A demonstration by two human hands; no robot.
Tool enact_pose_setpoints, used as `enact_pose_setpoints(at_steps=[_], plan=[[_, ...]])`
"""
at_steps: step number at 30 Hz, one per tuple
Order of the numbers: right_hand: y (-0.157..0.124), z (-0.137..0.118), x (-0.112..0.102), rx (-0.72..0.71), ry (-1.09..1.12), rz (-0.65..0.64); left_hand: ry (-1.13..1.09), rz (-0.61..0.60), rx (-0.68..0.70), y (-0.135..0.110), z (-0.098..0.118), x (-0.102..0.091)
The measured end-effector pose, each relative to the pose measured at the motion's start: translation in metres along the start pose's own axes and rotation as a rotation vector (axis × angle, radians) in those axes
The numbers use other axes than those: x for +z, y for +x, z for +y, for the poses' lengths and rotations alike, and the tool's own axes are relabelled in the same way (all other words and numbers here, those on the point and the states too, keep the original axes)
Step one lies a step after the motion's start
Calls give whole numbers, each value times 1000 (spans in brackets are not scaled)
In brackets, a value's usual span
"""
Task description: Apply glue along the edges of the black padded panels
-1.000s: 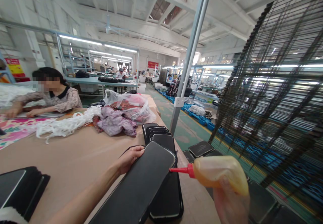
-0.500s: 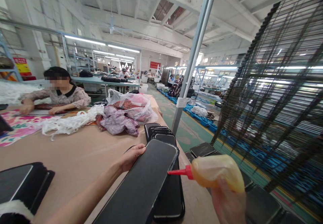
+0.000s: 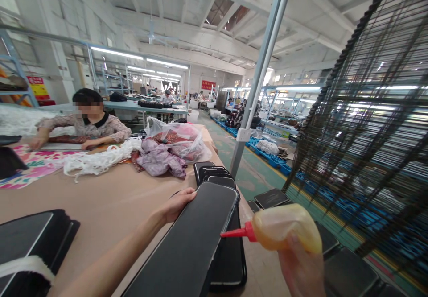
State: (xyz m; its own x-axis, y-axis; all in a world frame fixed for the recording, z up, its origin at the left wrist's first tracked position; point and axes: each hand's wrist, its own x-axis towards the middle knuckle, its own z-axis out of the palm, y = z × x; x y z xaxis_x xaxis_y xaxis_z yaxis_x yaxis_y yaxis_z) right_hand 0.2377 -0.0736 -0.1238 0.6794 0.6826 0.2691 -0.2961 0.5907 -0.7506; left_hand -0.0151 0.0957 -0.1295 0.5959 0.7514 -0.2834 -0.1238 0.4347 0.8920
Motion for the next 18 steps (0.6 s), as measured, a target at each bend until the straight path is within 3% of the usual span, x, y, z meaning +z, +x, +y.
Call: enact_pose_setpoints(at_steps=[7,12,18], plan=[[0,2,-3,19,-46,-57,25,6,2,3,-2,-2],[-6,-2,6,20,-34,-14,38,26,5,5,-4,-4],[-6,0,2,28,-62,-41,38,40,13,9,-6,-8]])
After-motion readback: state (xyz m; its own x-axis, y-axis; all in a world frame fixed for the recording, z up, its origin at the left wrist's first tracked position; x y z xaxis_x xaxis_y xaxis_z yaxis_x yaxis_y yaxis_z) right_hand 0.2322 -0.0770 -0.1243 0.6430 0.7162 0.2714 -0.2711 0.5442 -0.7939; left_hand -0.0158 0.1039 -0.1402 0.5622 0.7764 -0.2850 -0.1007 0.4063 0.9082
